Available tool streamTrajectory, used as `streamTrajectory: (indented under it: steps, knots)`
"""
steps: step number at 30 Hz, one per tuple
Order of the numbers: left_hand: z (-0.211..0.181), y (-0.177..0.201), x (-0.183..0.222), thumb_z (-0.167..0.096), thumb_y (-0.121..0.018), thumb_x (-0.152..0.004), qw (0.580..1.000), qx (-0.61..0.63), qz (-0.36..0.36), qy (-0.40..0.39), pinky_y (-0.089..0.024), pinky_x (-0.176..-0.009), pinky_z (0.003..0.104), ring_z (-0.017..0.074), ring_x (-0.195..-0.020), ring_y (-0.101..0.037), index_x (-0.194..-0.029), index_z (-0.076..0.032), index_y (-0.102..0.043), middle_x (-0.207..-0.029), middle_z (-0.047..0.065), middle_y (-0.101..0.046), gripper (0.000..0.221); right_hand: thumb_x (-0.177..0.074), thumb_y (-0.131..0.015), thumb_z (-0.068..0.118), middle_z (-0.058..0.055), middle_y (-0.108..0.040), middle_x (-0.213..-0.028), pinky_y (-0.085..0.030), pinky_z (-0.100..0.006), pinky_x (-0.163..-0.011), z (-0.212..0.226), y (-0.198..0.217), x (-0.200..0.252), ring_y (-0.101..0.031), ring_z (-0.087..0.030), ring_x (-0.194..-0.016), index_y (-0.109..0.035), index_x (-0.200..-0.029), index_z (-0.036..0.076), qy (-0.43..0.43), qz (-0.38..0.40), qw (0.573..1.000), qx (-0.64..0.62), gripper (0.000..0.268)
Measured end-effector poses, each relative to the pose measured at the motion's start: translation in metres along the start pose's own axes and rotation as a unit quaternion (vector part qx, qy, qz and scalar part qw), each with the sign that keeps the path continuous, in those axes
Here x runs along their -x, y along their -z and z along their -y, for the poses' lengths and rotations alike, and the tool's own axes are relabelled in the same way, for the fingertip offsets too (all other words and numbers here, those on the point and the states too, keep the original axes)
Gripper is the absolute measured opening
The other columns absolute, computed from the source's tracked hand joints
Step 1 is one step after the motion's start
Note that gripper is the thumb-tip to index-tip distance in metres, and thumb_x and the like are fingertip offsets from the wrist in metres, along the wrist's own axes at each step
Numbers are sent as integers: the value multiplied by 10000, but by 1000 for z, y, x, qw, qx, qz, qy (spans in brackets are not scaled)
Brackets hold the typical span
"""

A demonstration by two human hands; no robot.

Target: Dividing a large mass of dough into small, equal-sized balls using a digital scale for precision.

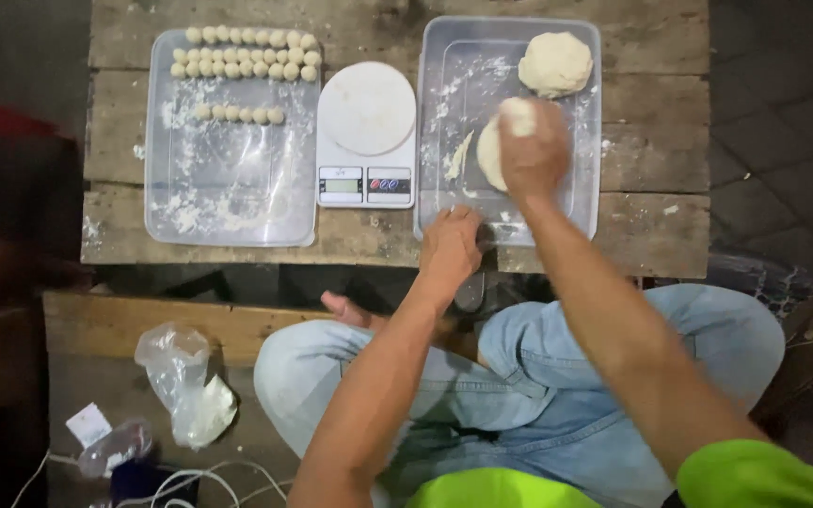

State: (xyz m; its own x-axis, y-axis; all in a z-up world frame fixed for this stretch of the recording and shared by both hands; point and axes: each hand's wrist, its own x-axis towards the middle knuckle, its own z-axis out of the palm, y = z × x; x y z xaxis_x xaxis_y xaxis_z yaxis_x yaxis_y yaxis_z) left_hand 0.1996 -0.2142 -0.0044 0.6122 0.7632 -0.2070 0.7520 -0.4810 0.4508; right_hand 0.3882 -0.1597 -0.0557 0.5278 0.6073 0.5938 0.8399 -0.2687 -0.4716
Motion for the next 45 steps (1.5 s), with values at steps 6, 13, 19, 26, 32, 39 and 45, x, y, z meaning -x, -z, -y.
streamTrajectory:
  steps: [6,13,19,26,32,39,45]
  knots:
    - [5,-3,7,-201,-820,-819,992,-118,14,-46,-417,-1136,298,144,-1302,-529,-1188,-198,-658,-1235,-49,-641,404,-942,-760,386,-387,86,-1636,-87,-585,-1309,18,38,71,35,-534,-1561,2,-1612,-57,-209,211,949,-103,1107]
    - [-3,11,15,29,-721,-830,996,34,-75,-30,-596,-867,408,306,-1056,-647,-1067,-54,-716,-1118,124,-685,252,-919,-684,403,-297,-575,-1439,-462,-662,-982,61,184,5,-662,-529,-1161,-262,-1649,46,-8,478,855,198,916]
    - [-2,7,10,-124,-759,-816,1000,13,-17,-6,-597,-867,409,271,-1076,-642,-1067,-90,-715,-1149,91,-681,257,-872,-653,560,-21,-334,-1690,-278,-558,-1254,8,126,-38,-281,-408,-1541,-449,-1517,424,516,426,707,229,690]
    - [-7,18,20,-143,-793,-831,997,43,-65,-20,-600,-851,399,276,-1017,-656,-1027,-66,-723,-1051,103,-686,222,-972,-669,587,-145,-695,-1107,-522,-510,-934,9,45,-32,-684,-402,-1042,-704,-1274,200,221,287,932,-5,491]
    - [-7,18,26,-62,-721,-860,994,29,-98,-39,-598,-815,359,267,-1003,-660,-1012,-69,-728,-1063,101,-692,152,-1052,-474,706,-225,-464,-1383,-353,-603,-1041,38,49,0,-454,-455,-1303,-512,-1445,192,-84,280,956,-14,648]
    - [-14,-14,13,-136,-695,-914,994,-62,-41,-81,-536,-964,323,197,-1132,-609,-1093,-163,-775,-1186,24,-698,198,-975,-608,379,-295,-350,-1622,-314,-782,-1035,74,137,8,-298,-562,-1463,-529,-1538,64,205,322,917,112,649]
    - [-8,-31,-5,-196,-699,-833,988,-13,129,-84,-439,-1007,500,382,-1347,-442,-1473,-81,-501,-1433,174,-537,680,-1027,-504,699,-228,-477,-1582,-229,-698,-1130,36,48,1,-333,-530,-1464,-485,-1572,31,302,214,927,57,861]
